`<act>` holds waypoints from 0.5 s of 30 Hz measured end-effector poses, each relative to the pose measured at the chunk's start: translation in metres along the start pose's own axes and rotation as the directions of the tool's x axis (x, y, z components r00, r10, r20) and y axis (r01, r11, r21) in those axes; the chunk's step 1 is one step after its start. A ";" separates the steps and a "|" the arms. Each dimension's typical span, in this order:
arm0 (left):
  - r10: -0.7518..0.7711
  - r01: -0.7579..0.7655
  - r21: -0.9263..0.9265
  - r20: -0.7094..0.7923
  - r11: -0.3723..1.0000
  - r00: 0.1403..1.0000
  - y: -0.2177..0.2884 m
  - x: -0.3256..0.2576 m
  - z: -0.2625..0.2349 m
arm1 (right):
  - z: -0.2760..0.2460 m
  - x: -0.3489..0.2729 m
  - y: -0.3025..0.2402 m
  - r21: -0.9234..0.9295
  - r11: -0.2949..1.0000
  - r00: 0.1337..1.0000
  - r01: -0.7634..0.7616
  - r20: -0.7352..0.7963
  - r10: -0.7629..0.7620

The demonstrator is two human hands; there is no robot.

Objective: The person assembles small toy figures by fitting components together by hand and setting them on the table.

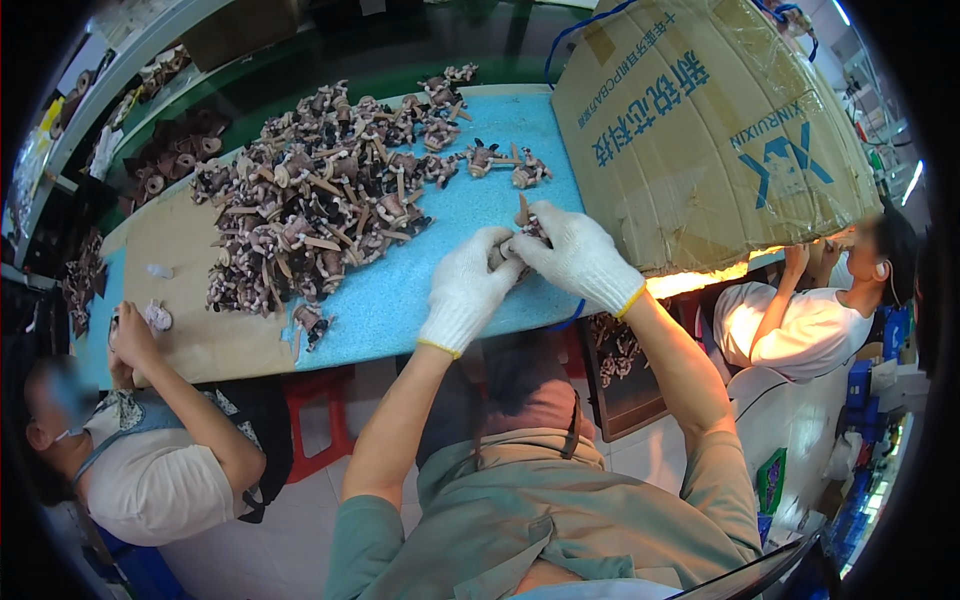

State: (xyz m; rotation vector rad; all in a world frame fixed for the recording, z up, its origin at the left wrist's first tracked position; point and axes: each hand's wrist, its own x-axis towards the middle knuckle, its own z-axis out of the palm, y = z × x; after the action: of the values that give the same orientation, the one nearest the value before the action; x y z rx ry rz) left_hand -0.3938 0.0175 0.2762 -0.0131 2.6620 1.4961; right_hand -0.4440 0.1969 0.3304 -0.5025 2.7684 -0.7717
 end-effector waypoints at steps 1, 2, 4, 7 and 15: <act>0.000 0.000 0.001 0.006 1.000 1.000 0.000 0.001 0.000 | 0.000 0.002 0.000 -0.035 0.998 0.999 0.049 -0.005 -0.049; 0.000 0.000 0.002 0.009 1.000 1.000 0.001 0.002 0.000 | 0.001 0.004 -0.002 -0.038 0.998 0.999 0.049 -0.007 -0.050; -0.028 0.029 0.054 -0.020 0.998 0.999 -0.001 0.000 -0.004 | 0.006 0.008 -0.017 -0.270 0.950 0.987 0.159 0.026 -0.158; 0.011 -0.002 0.093 -0.097 0.996 0.995 -0.009 -0.005 -0.001 | 0.010 0.002 -0.040 -0.426 0.869 0.966 0.253 0.054 -0.255; -0.082 -0.102 -0.795 -0.187 0.598 0.979 0.002 0.008 0.021 | 0.021 0.006 -0.039 -0.552 0.804 0.975 0.221 0.148 -0.166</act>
State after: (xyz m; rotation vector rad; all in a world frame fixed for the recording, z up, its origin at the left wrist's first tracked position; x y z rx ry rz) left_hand -0.4002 0.0364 0.2667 -0.2234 1.8185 2.6857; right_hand -0.4333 0.1535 0.3333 -0.9128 2.8538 0.0779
